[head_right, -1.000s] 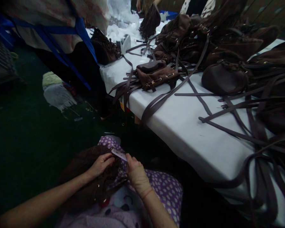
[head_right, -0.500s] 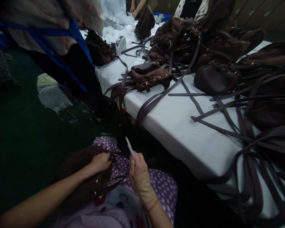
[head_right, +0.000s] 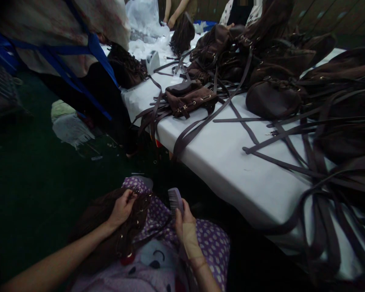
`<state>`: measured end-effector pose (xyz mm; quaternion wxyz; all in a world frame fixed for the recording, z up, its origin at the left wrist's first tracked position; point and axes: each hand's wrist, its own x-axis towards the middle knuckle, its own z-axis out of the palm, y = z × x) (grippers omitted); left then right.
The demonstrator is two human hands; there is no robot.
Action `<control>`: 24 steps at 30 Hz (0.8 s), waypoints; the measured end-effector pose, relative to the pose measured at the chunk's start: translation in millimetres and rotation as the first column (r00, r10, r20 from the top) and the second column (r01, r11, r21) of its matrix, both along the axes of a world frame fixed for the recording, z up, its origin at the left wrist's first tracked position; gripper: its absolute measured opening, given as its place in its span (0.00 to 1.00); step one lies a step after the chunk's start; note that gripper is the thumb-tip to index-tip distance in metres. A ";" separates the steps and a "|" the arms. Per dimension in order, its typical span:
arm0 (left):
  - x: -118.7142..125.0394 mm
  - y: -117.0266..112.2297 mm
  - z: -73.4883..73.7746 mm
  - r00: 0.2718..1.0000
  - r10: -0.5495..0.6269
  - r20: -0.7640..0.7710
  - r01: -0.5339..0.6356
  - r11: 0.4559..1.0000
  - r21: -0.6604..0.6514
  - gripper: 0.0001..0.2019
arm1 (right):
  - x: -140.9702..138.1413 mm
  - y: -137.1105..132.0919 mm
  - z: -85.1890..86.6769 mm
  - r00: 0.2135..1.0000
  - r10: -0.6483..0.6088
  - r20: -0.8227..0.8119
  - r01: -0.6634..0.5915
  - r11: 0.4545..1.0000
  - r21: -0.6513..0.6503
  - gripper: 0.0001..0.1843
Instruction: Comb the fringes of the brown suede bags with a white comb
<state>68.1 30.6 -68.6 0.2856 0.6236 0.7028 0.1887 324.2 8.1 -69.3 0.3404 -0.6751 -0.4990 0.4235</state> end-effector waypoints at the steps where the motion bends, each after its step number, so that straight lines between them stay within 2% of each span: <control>1: -0.6 -0.7 0.6 0.999 0.026 0.038 -0.028 0.999 0.041 0.10 | -1.6 3.1 -2.8 0.999 0.009 -0.035 -0.009 1.000 -0.002 0.27; 4: 0.7 -4.2 4.4 0.991 0.037 0.132 -0.054 0.991 0.126 0.13 | -20.5 17.1 -6.9 0.984 0.089 -0.155 -0.092 0.996 -0.011 0.28; 7: 5.8 -4.4 12.2 0.979 -0.040 0.198 0.005 0.985 0.174 0.12 | -57.8 32.2 -7.1 0.950 0.163 -0.265 -0.184 0.981 -0.056 0.26; 10: 8.6 2.8 19.7 0.961 -0.120 0.249 0.045 0.956 0.290 0.10 | -92.5 34.9 -6.7 0.861 0.253 -0.441 -0.349 0.925 -0.152 0.21; 12: 6.1 9.1 19.8 0.947 -0.069 0.315 -0.059 0.924 0.379 0.10 | -101.8 27.8 -4.5 0.766 0.277 -0.580 -0.478 0.849 -0.226 0.18; 13: 3.5 11.8 17.7 0.926 -0.015 0.376 -0.143 0.910 0.388 0.14 | -101.3 23.0 -2.3 0.717 0.266 -0.644 -0.529 0.810 -0.255 0.18; 15: -3.0 14.9 10.6 0.834 0.102 0.542 -0.308 0.901 0.304 0.23 | -92.6 14.2 4.8 0.631 0.213 -0.746 -0.590 0.756 -0.283 0.19; 16: -6.3 15.3 6.8 0.769 0.140 0.624 -0.349 0.909 0.227 0.25 | -86.2 11.4 9.5 0.600 0.186 -0.778 -0.601 0.747 -0.285 0.19; 17: -8.9 15.0 3.7 0.707 0.151 0.691 -0.337 0.931 0.142 0.27 | -79.8 9.9 14.5 0.568 0.152 -0.809 -0.601 0.747 -0.282 0.20; 18: -10.8 14.2 2.0 0.659 0.133 0.740 -0.263 0.963 0.061 0.30 | -74.0 9.7 19.6 0.528 0.104 -0.843 -0.596 0.753 -0.280 0.20; 19: -11.6 13.2 2.0 0.628 0.088 0.773 -0.130 0.991 -0.008 0.33 | -69.2 10.6 24.3 0.478 0.042 -0.877 -0.585 0.760 -0.283 0.21; 20: -11.4 11.9 3.6 0.613 0.018 0.790 0.046 0.997 -0.059 0.36 | -65.8 12.1 28.3 0.423 -0.029 -0.906 -0.571 0.767 -0.291 0.21; 22: -8.2 9.4 9.8 0.605 -0.147 0.783 0.368 0.923 -0.110 0.37 | -62.3 15.4 33.9 0.319 -0.162 -0.934 -0.542 0.777 -0.320 0.23; 24: -3.3 6.9 14.9 0.617 -0.269 0.740 0.508 0.853 -0.114 0.29 | -61.3 15.9 37.4 0.296 -0.219 -0.930 -0.517 0.781 -0.349 0.23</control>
